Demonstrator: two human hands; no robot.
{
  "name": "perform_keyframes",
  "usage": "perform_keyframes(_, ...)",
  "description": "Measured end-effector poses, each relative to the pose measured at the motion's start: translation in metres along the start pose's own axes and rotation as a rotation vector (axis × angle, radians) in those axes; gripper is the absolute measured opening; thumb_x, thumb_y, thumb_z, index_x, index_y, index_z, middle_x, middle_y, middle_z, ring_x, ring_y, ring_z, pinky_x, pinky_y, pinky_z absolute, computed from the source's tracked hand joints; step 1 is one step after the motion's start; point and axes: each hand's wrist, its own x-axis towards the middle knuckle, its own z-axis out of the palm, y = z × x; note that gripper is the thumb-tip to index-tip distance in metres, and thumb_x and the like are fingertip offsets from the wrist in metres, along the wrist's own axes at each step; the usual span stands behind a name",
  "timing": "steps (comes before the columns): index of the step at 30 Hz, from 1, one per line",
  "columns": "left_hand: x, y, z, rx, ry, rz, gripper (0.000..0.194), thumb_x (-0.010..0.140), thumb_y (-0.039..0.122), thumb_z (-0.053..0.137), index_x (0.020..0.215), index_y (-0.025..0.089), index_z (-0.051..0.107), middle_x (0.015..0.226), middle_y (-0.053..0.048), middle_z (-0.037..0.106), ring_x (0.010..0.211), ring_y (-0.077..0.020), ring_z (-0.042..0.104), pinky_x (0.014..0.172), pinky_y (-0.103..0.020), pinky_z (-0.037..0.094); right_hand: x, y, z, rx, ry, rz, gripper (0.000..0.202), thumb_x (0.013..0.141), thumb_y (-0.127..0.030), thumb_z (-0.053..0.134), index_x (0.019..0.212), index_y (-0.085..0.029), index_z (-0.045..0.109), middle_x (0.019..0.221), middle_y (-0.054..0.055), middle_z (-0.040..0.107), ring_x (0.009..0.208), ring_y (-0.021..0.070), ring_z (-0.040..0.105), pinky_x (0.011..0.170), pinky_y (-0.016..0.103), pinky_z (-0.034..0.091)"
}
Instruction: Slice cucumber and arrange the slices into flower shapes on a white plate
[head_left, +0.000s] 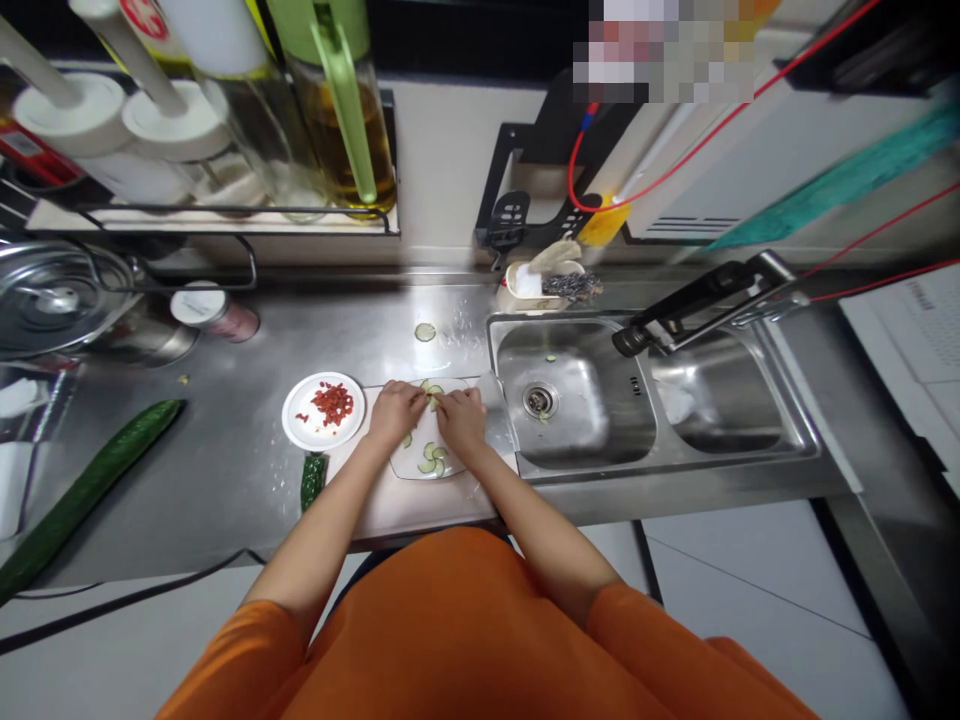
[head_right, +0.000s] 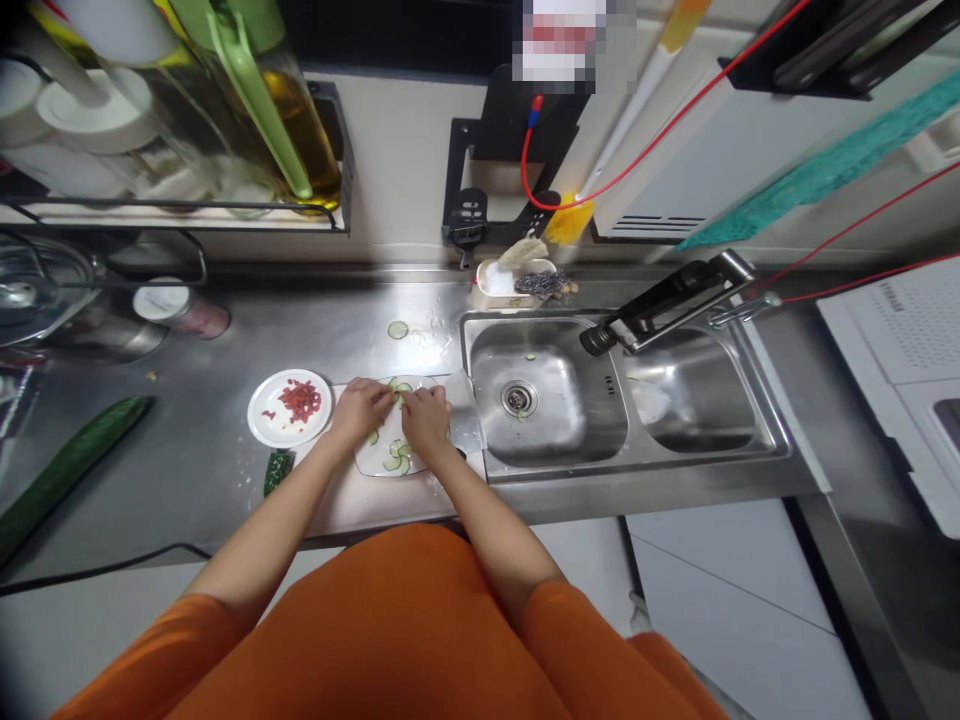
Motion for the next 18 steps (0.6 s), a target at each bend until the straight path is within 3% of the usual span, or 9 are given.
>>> perform_keyframes(7,-0.026,-0.004,-0.027,0.039,0.113,-0.082,0.022,0.084,0.029,0.050,0.084,0.019,0.070,0.086,-0.007,0.069,0.086,-0.0203,0.059,0.087,-0.034,0.044,-0.011,0.000,-0.011,0.005,-0.030,0.017,0.034,0.094,-0.029,0.041,0.120,-0.030,0.061,0.110,0.008,0.061,0.106,0.0253,0.037,0.074,0.034,0.031)
perform_keyframes(14,-0.078,-0.038,-0.071,0.180,0.209,-0.561,0.026,0.078,0.031,0.051,0.089,0.018,0.070,0.090,-0.009,0.069,0.091,-0.0230,0.061,0.089,-0.034,0.044,-0.036,0.000,-0.007,0.006,-0.054,-0.002,0.029,0.093,-0.029,0.044,0.113,-0.029,0.065,0.108,0.006,0.063,0.106,0.0250,0.039,0.073,0.033,0.031)
perform_keyframes(18,-0.093,-0.057,-0.079,0.256,0.139,-0.716,0.030,0.075,0.035,0.052,0.092,0.018,0.070,0.095,-0.011,0.069,0.091,-0.0249,0.061,0.085,-0.035,0.045,-0.045,0.000,-0.003,0.028,-0.059,-0.008,0.029,0.092,-0.030,0.045,0.112,-0.028,0.066,0.106,0.007,0.064,0.106,0.0253,0.040,0.073,0.034,0.031)
